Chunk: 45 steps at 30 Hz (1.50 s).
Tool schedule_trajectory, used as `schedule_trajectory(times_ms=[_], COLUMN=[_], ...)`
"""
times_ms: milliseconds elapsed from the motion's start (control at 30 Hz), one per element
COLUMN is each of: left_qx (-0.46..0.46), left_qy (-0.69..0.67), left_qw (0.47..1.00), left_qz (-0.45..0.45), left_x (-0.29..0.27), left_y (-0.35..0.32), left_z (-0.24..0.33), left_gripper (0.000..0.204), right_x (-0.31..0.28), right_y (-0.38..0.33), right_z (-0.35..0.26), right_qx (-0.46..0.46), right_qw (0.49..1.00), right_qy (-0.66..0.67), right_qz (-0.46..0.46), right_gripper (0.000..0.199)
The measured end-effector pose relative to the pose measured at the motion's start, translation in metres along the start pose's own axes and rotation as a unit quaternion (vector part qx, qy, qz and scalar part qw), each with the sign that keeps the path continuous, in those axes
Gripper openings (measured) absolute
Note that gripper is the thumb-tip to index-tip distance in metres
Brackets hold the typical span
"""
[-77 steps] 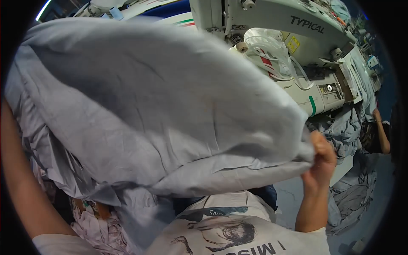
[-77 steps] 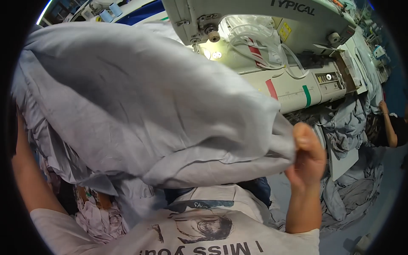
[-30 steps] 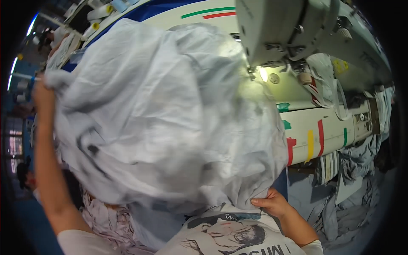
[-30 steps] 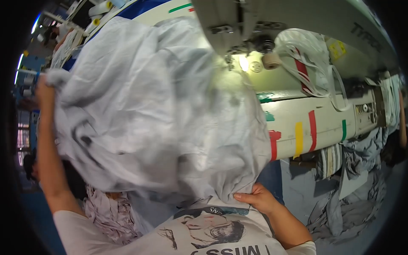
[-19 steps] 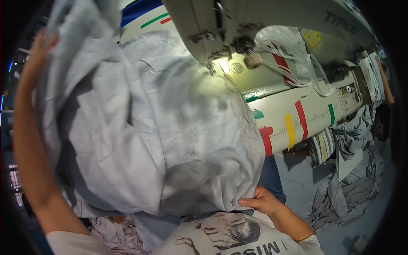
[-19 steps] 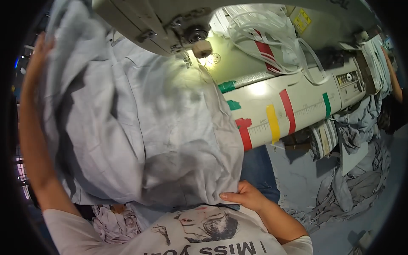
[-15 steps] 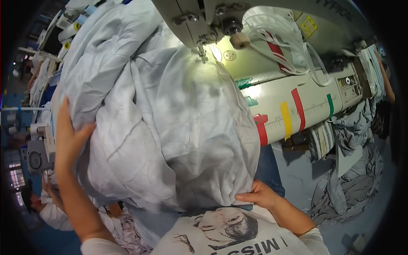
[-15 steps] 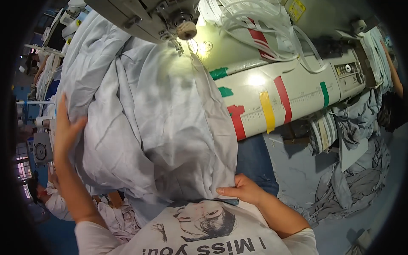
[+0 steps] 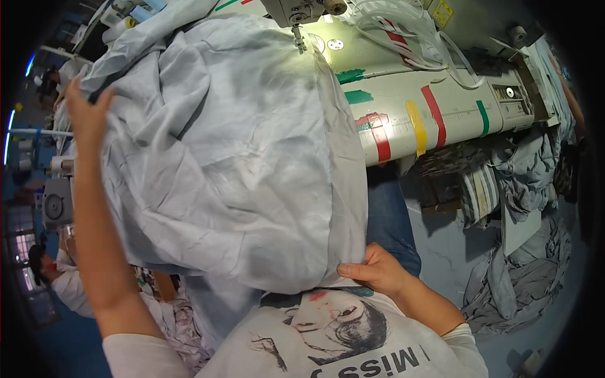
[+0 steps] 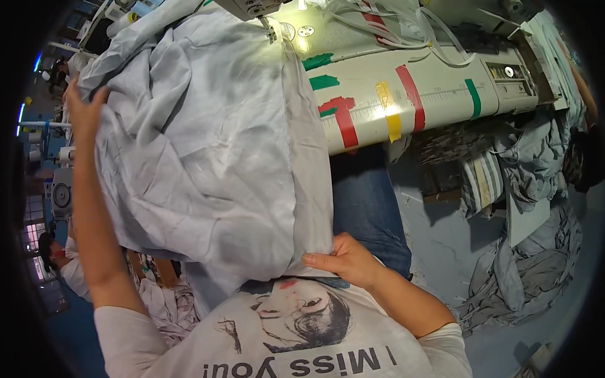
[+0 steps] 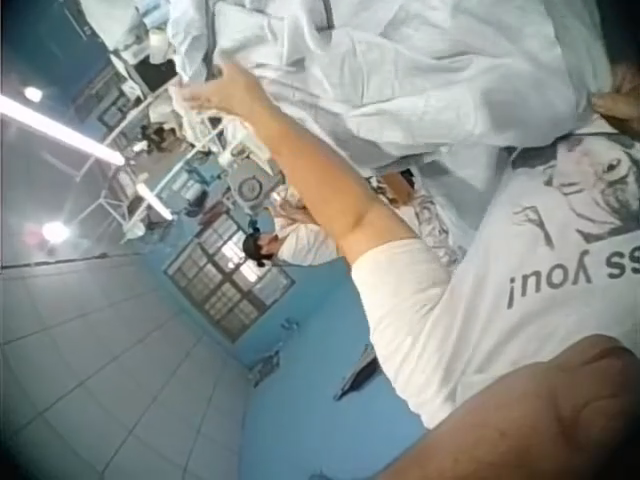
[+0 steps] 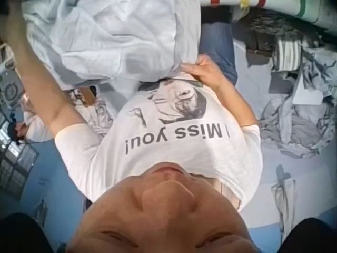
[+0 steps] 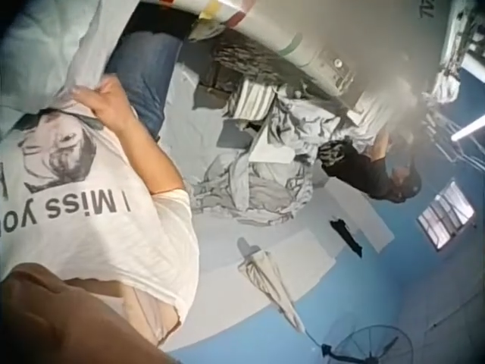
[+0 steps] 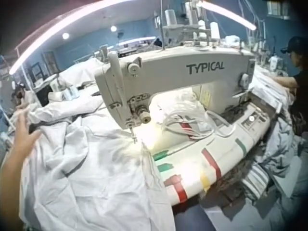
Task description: Sewing white fabric pillow covers using an industrial sewing machine in a factory setting.
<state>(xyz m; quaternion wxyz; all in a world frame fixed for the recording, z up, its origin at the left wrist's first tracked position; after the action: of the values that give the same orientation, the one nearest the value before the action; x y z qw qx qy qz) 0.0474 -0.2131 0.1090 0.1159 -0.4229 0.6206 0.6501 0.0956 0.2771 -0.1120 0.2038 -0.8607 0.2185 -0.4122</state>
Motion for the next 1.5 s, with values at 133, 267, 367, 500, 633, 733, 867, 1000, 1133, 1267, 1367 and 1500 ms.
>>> schedule_trajectory(times_ms=[133, 267, 367, 500, 633, 733, 867, 1000, 1133, 1267, 1367, 1500], left_qx=[0.111, -0.081, -0.291, -0.318, -0.123, -0.261, -0.300, -0.101, 0.221, 0.413, 0.409, 0.394], left_qy=[-0.450, -0.493, -0.566, -0.538, -0.425, -0.364, -0.399, -0.303, -0.213, -0.311, -0.352, -0.357], left_qw=[0.854, 0.809, 0.702, 0.712, 0.841, 0.851, 0.861, 0.944, 0.951, 0.826, 0.804, 0.802], left_qz=[-0.237, -0.310, -0.320, -0.320, -0.310, -0.274, -0.098, 0.082, -0.035, -0.224, -0.250, -0.273], left_x=[-0.084, -0.082, -0.062, -0.060, -0.077, -0.092, -0.167, -0.241, -0.256, -0.226, -0.209, -0.205], left_y=[-0.174, -0.250, -0.285, -0.295, -0.297, -0.303, -0.212, -0.101, -0.081, -0.167, -0.195, -0.202], left_z=[0.274, 0.309, 0.299, 0.290, 0.269, 0.205, 0.152, 0.205, 0.296, 0.355, 0.356, 0.356], left_gripper=[0.080, 0.067, 0.040, 0.029, 0.022, 0.021, 0.015, 0.011, 0.018, 0.035, 0.035, 0.025], right_x=[0.008, 0.015, 0.017, 0.018, 0.018, 0.013, 0.022, 0.052, 0.073, 0.073, 0.068, 0.068], right_y=[-0.001, 0.003, 0.007, 0.005, 0.001, -0.009, -0.034, -0.068, -0.097, -0.114, -0.102, -0.101], right_z=[-0.002, 0.009, 0.012, 0.018, 0.021, 0.017, -0.001, -0.034, -0.048, -0.042, -0.026, -0.026], right_qx=[0.000, -0.017, -0.021, -0.016, -0.020, -0.030, -0.073, -0.093, -0.209, -0.271, -0.249, -0.206], right_qw=[0.999, 0.997, 0.998, 0.998, 0.997, 0.996, 0.993, 0.993, 0.957, 0.921, 0.932, 0.933], right_qy=[-0.035, -0.072, -0.066, -0.068, -0.080, -0.079, -0.083, -0.040, -0.165, -0.270, -0.219, -0.248], right_qz=[-0.017, -0.027, -0.002, 0.005, 0.010, 0.013, -0.031, -0.057, -0.120, -0.072, -0.146, -0.157], right_gripper=[0.019, 0.017, 0.015, 0.015, 0.017, 0.018, 0.019, 0.019, 0.017, 0.015, 0.017, 0.011])
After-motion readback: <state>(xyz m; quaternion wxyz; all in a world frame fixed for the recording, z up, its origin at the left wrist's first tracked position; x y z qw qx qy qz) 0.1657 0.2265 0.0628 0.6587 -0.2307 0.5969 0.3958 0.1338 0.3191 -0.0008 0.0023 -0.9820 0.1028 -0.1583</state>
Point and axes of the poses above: each hand's wrist, its own y-axis towards the middle knuckle, its own x-axis out of the palm, z = x × y, the point moved 6 cm from there along y, towards the middle knuckle, and after that the axes turned 4 degrees about x, right-handed, at the moved point
